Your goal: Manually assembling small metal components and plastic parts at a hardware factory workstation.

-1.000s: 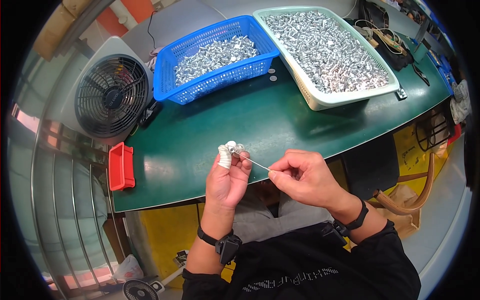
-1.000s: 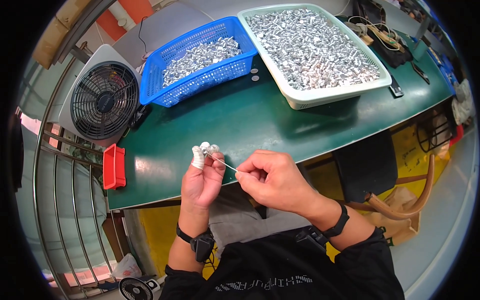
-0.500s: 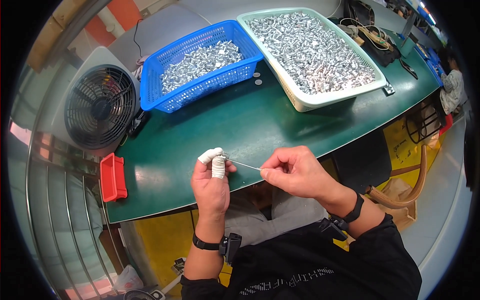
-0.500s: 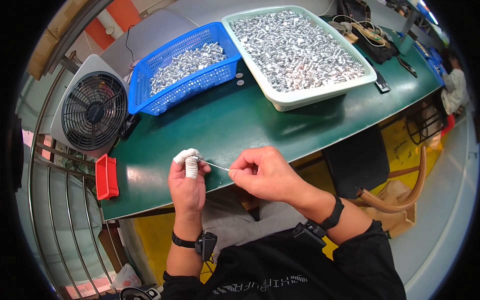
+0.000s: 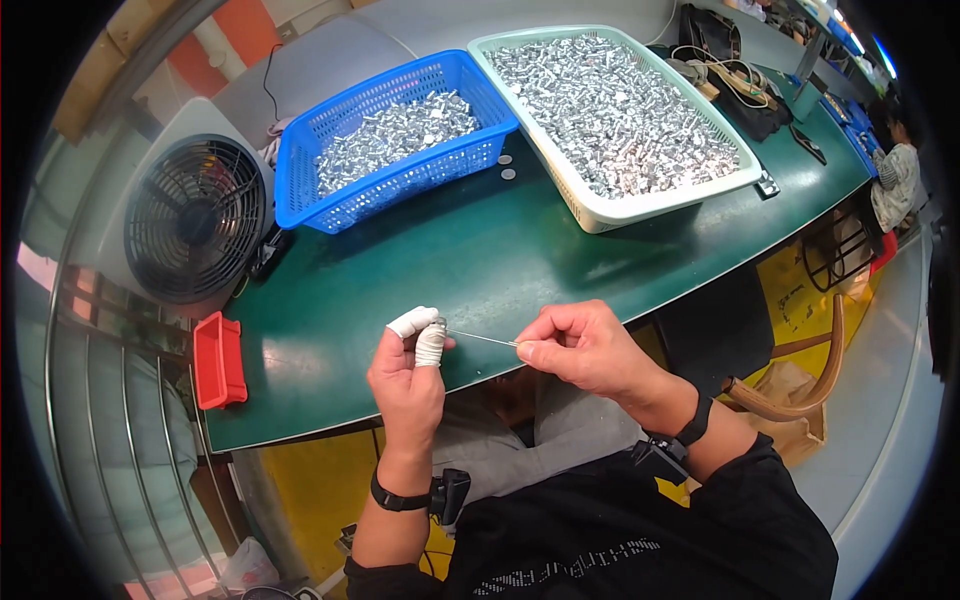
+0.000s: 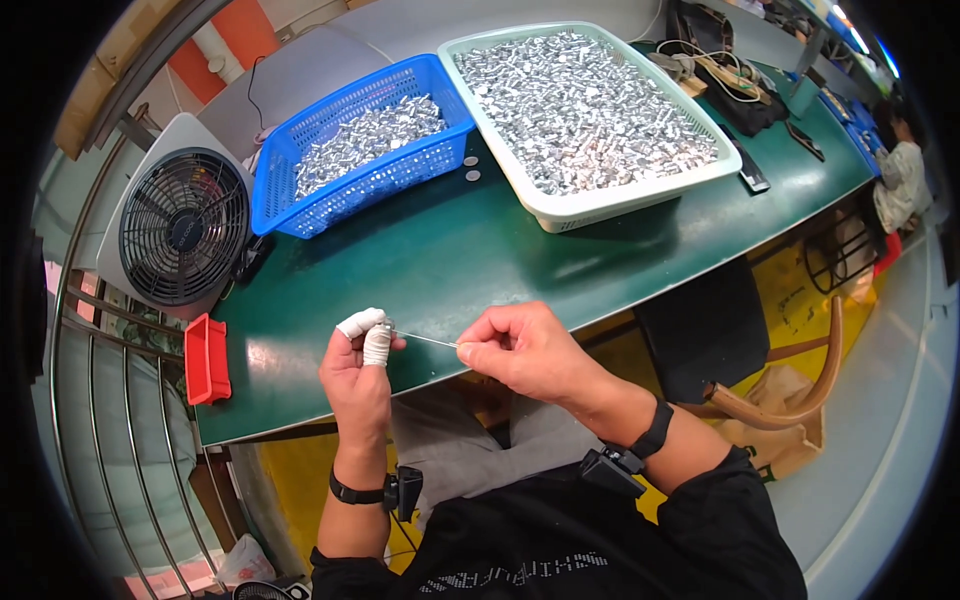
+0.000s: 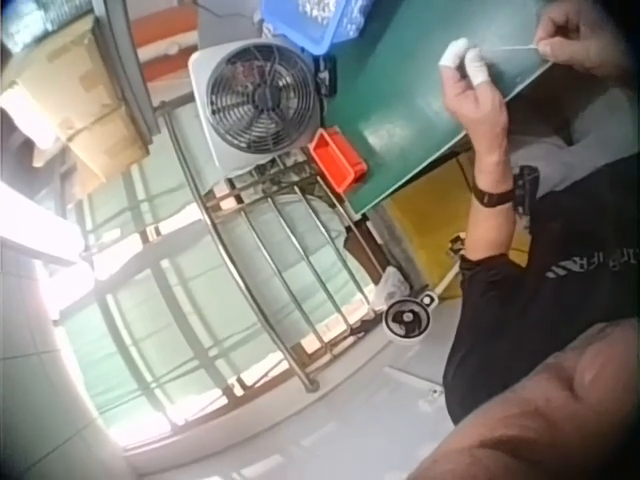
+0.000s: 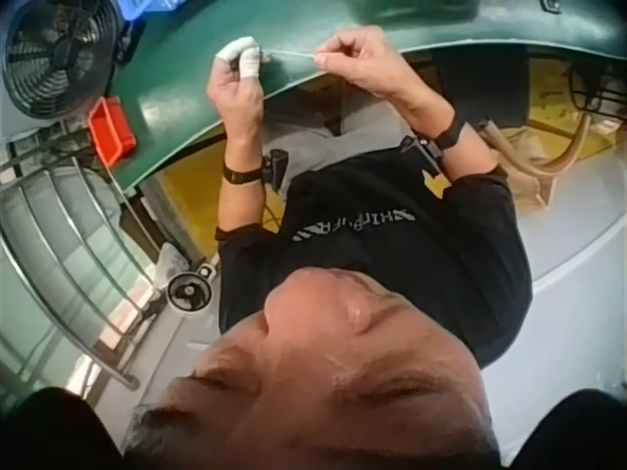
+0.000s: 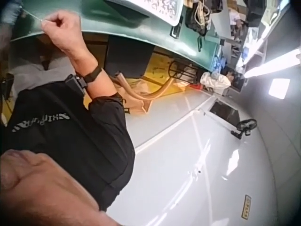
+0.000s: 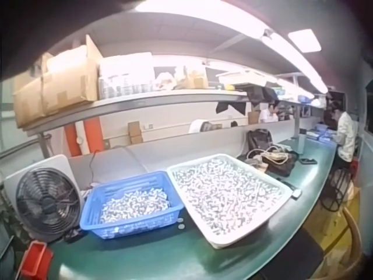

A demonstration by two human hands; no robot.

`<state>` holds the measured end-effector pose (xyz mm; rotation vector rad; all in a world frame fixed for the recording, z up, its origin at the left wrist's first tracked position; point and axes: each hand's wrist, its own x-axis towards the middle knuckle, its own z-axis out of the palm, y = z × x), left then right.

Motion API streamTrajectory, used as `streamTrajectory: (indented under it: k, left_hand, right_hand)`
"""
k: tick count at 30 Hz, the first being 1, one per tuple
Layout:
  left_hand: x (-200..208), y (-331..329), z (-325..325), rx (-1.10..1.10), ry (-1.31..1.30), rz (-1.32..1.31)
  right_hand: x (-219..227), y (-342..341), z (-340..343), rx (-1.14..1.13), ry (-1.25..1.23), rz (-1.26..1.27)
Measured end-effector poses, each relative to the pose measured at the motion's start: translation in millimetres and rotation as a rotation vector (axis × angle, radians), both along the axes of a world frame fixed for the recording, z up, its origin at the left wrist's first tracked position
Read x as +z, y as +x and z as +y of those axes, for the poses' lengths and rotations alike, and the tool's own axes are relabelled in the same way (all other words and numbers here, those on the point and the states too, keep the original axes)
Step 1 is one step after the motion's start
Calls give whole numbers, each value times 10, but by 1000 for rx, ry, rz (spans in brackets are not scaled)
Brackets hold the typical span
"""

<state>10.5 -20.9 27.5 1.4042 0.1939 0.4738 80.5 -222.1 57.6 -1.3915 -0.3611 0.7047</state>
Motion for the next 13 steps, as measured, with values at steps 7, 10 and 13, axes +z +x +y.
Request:
streamTrajectory:
  k: [7, 10, 13]
  left_hand:
    - [60, -2, 108, -156, -526, 91]
    - [117, -22, 69, -76, -276, 89]
    - [58, -62, 64, 62, 376, 90]
  right_hand:
    - [-54, 50, -12, 63, 126, 170]
    - [-147, 76, -4, 77, 125, 190]
    - [-190, 70, 55, 2, -4, -51]
